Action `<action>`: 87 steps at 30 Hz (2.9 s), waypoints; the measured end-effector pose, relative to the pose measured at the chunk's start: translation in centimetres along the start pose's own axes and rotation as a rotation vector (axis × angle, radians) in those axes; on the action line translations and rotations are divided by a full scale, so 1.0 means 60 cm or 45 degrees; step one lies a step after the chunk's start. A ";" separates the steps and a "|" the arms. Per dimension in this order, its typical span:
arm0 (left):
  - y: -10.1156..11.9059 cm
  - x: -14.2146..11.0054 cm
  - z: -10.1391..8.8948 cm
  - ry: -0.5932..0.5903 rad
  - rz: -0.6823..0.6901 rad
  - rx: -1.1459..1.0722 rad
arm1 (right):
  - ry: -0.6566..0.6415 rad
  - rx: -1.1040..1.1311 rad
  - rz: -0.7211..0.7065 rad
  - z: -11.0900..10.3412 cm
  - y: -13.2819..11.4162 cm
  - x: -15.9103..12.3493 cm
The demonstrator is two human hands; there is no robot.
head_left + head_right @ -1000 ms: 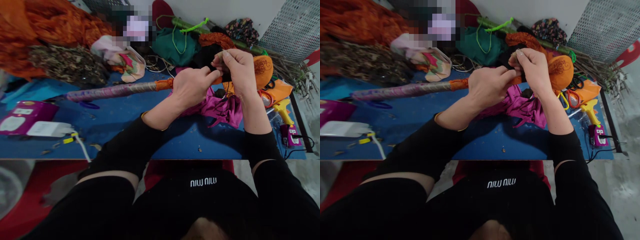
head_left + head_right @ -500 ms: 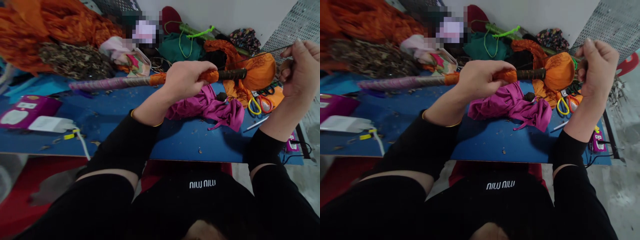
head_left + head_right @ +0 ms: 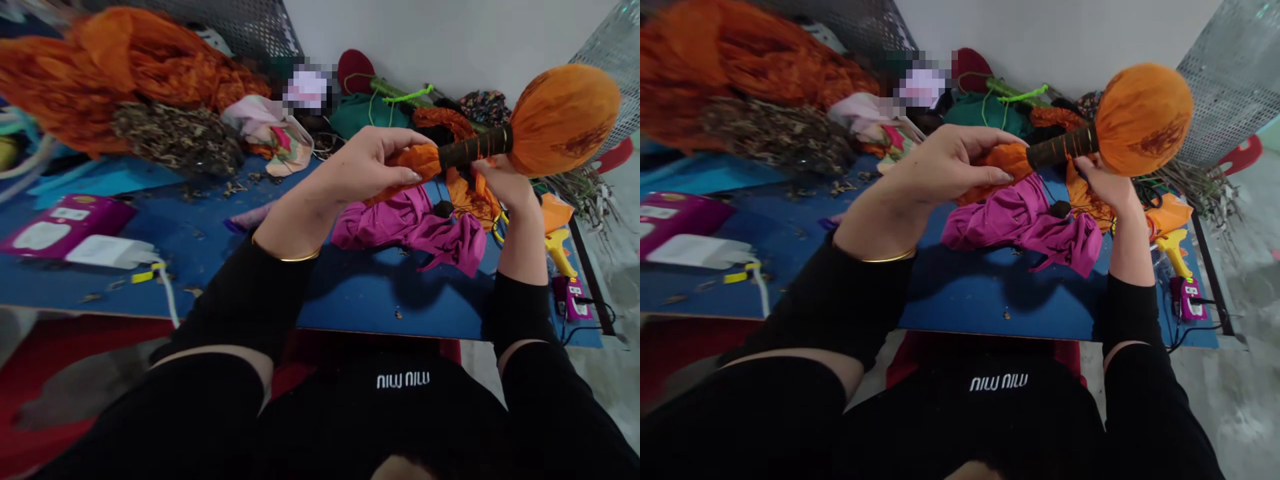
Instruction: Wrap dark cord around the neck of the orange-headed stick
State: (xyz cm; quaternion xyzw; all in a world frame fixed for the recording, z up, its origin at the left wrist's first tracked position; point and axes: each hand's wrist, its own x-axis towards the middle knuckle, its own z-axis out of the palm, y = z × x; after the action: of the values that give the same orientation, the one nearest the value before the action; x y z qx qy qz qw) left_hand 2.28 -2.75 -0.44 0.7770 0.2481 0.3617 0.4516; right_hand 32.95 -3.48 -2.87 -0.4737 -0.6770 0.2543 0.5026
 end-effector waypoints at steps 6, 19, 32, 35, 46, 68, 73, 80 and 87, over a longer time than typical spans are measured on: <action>0.008 0.002 -0.005 0.040 0.066 -0.082 | -0.245 0.100 -0.118 0.124 -0.078 -0.027; -0.005 0.017 0.017 0.144 -0.015 -0.190 | 0.394 0.266 -0.178 0.174 -0.071 -0.051; -0.024 0.018 0.054 0.193 -0.021 -0.109 | 0.333 0.123 -0.028 0.174 -0.071 -0.080; -0.040 0.026 0.055 0.216 0.000 -0.028 | 0.274 0.092 -0.067 0.179 -0.084 -0.079; -0.040 0.025 0.041 0.193 -0.071 0.337 | 0.238 -0.159 -0.411 0.109 -0.163 -0.066; -0.035 0.016 0.049 0.104 -0.112 0.446 | 0.086 -0.008 -0.183 0.108 -0.106 -0.033; -0.029 0.009 0.055 0.116 -0.132 0.626 | 0.072 0.083 -0.122 0.111 -0.091 -0.024; 0.030 -0.002 0.073 -0.007 -0.329 1.008 | 0.107 0.127 -0.130 0.110 -0.098 -0.022; 0.043 -0.005 0.082 -0.057 -0.325 1.157 | 0.097 0.139 -0.101 0.106 -0.082 -0.014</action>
State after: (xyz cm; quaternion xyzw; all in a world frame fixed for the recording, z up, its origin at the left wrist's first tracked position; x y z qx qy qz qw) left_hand 6.11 -6.74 0.12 0.8667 0.4651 0.1413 0.1120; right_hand 25.22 -5.49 -1.51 -0.4277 -0.6609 0.2524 0.5627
